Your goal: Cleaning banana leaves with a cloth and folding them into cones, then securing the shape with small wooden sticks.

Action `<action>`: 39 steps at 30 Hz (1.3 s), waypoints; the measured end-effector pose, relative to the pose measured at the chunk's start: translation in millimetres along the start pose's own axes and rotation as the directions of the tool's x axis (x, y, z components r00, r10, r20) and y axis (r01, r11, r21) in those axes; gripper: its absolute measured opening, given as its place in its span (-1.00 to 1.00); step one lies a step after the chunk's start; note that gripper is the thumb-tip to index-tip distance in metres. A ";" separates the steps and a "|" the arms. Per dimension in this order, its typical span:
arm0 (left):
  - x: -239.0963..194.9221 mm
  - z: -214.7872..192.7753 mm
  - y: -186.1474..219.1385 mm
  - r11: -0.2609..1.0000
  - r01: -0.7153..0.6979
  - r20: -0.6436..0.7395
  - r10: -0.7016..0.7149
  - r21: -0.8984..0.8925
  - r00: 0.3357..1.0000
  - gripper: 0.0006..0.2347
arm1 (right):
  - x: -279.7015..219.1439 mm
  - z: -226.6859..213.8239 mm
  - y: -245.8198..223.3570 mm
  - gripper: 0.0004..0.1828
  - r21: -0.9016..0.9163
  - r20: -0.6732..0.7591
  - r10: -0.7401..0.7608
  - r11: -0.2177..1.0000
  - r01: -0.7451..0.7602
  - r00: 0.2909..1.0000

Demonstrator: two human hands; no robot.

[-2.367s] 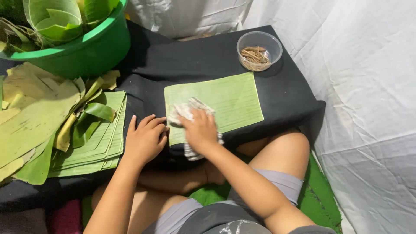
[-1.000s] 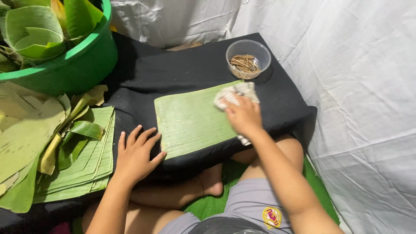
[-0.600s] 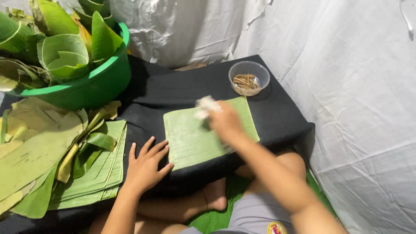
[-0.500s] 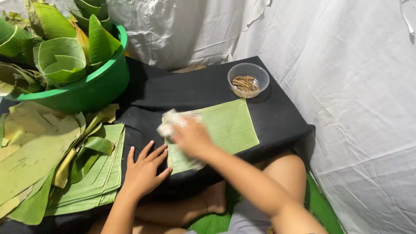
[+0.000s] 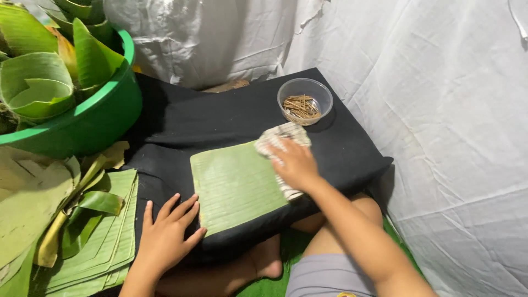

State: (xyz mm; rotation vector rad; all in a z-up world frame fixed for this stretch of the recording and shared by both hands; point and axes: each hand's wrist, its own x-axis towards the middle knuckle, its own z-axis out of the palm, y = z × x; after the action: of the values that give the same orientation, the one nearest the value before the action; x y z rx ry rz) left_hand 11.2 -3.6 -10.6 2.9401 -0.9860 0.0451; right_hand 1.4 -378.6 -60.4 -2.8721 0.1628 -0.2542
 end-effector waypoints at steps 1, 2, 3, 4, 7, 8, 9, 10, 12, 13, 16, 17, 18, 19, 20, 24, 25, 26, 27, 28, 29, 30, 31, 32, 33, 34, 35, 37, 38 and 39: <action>0.7 -0.7 0.8 1.000 -0.002 0.003 0.002 -0.001 1.000 -0.44 | -6.0 -3.6 14.3 -0.41 0.001 0.002 0.003 1.000 -0.003 1.000; 1.0 -1.8 1.8 1.000 0.012 0.029 -0.012 -0.004 0.999 -0.45 | -12.4 -7.7 28.4 -0.43 -0.017 -0.036 0.014 1.000 -0.015 0.999; 2.0 -4.0 2.0 1.000 0.025 0.054 -0.025 -0.007 0.998 -0.45 | -17.6 -12.7 41.9 -0.45 -0.036 -0.076 0.025 0.999 -0.027 0.997; 2.8 -3.6 2.4 1.000 0.024 0.055 -0.023 -0.007 0.998 -0.45 | -19.8 -16.9 53.8 -0.45 -0.035 -0.076 0.027 0.999 -0.029 0.997; 1.5 -3.9 2.0 0.999 0.033 0.061 -0.033 0.009 0.998 -0.45 | -24.5 -29.8 86.8 -0.48 -0.078 -0.042 0.136 0.987 -0.139 0.990; 1.0 -4.4 1.6 0.999 -0.001 0.009 0.002 -0.032 1.000 -0.47 | -23.5 -35.3 97.9 -0.47 -0.082 -0.044 0.176 0.980 -0.179 0.983; -2.7 -3.5 3.4 0.997 -0.034 -0.037 0.031 -0.073 0.999 -0.49 | -25.8 -39.1 109.7 -0.44 -0.086 -0.039 0.215 0.972 -0.218 0.976; -6.7 -5.2 7.4 0.997 -0.030 -0.031 0.028 -0.072 0.999 -0.49 | -30.0 -46.3 109.7 -0.44 -0.083 -0.033 0.215 0.973 -0.217 0.976; -8.7 -9.3 11.8 0.984 -0.139 -0.142 0.123 -0.108 0.982 -0.42 | -33.1 -62.0 109.4 -0.56 -0.153 -0.251 0.063 0.983 -0.104 0.966; -10.5 -11.4 16.8 0.985 -0.138 -0.135 0.124 -0.106 0.983 -0.42 | -38.9 -71.0 100.4 -0.56 -0.148 -0.247 0.067 0.983 -0.106 0.967; -11.9 -13.3 27.9 0.969 -0.153 -0.194 0.115 -0.193 0.974 -0.63 | -53.4 -92.7 80.5 -0.43 -0.052 -0.252 -0.127 0.992 0.117 0.959; -11.4 -12.9 28.9 0.970 -0.179 -0.243 0.136 -0.166 0.960 -0.66 | -58.1 -94.9 77.5 -0.41 0.022 -0.055 -0.203 0.979 0.205 0.978; -11.1 -12.4 29.5 0.969 -0.204 -0.291 0.157 -0.138 0.944 -0.69 | -62.6 -97.1 74.2 -0.39 0.112 0.137 -0.287 0.955 0.273 0.948; -10.2 -13.5 31.2 0.970 -0.198 -0.286 0.152 -0.138 0.946 -0.69 | -67.0 -93.1 73.2 -0.39 0.117 0.141 -0.291 0.954 0.276 0.946; -9.6 -14.9 32.7 0.971 -0.202 -0.353 0.145 -0.131 0.925 -0.76 | -71.7 -89.4 71.9 -0.38 0.109 0.165 -0.306 0.951 0.291 0.938; 0.3 -15.7 23.7 0.965 -0.220 -0.491 0.125 -0.141 0.862 -0.84 | -73.8 -88.6 64.8 -0.52 0.097 0.262 -0.202 0.978 0.182 0.944; 2.6 -20.9 25.3 0.967 -0.213 -0.492 0.120 -0.137 0.862 -0.84 | -71.5 -82.2 72.6 -0.52 0.101 0.261 -0.210 0.977 0.190 0.942; 4.7 -26.2 26.9 0.941 -0.218 -0.546 0.043 -0.260 0.837 -0.82 | -69.3 -75.9 80.3 -0.66 0.122 0.133 -0.234 0.968 0.219 0.963; 7.3 -31.0 27.7 0.896 -0.232 -0.589 -0.040 -0.379 0.807 -0.80 | -66.8 -69.9 87.4 -0.76 0.137 0.003 -0.250 0.959 0.247 0.968; 9.6 -36.7 25.4 0.898 -0.228 -0.591 -0.043 -0.376 0.805 -0.80 | -62.5 -77.5 85.7 -0.76 0.138 0.001 -0.256 0.957 0.254 0.967; 12.3 -43.0 23.8 0.852 -0.223 -0.618 -0.140 -0.473 0.774 -0.81 | -57.6 -85.4 84.7 -0.76 0.314 -0.088 -0.188 0.927 0.206 0.978; 14.7 -49.4 22.3 0.796 -0.226 -0.631 -0.237 -0.562 0.739 -0.83 | -52.9 -93.3 83.7 -0.76 0.482 -0.161 -0.104 0.859 0.170 0.982; 20.8 -51.5 20.2 0.799 -0.224 -0.636 -0.240 -0.559 0.733 -0.83 | -46.3 -100.1 79.1 -0.76 0.482 -0.165 -0.112 0.858 0.179 0.980; 26.9 -53.7 18.2 0.804 -0.212 -0.682 -0.294 -0.555 0.670 -0.88 | -39.7 -107.0 74.5 -0.81 0.619 -0.214 0.001 0.774 0.134 0.977; 33.0 -56.7 16.7 0.809 -0.199 -0.720 -0.343 -0.552 0.603 -0.92 | -34.6 -114.1 70.3 -0.86 0.743 -0.238 0.123 0.662 0.099 0.963; 39.1 -65.7 16.6 0.812 -0.198 -0.723 -0.343 -0.549 0.599 -0.92 | -25.3 -120.7 63.2 -0.86 0.744 -0.240 0.119 0.660 0.104 0.963; 45.7 -74.3 16.1 0.802 -0.220 -0.728 -0.343 -0.556 0.593 -0.91 | -16.0 -127.6 55.9 -0.87 0.772 -0.290 0.144 0.620 0.142 0.946; 57.6 -84.5 15.0 0.793 -0.243 -0.737 -0.341 -0.559 0.584 -0.84 | -0.4 -130.6 48.4 -0.88 0.795 -0.340 0.169 0.577 0.186 0.925; 63.1 -86.1 14.4 0.714 -0.246 -0.659 -0.381 -0.655 0.649 -0.82 | 6.3 -126.8 48.2 -0.88 0.761 -0.360 0.172 0.623 0.181 0.917; 69.1 -87.8 13.4 0.626 -0.239 -0.573 -0.408 -0.742 0.710 -0.77 | 13.8 -123.1 47.9 -0.86 0.725 -0.380 0.173 0.666 0.176 0.909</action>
State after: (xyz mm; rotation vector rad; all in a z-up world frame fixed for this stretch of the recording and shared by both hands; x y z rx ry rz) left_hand 56.9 -51.7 80.3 1.8482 -0.4983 0.5500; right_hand -12.3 -456.0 46.6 -1.9443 0.0971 -0.7513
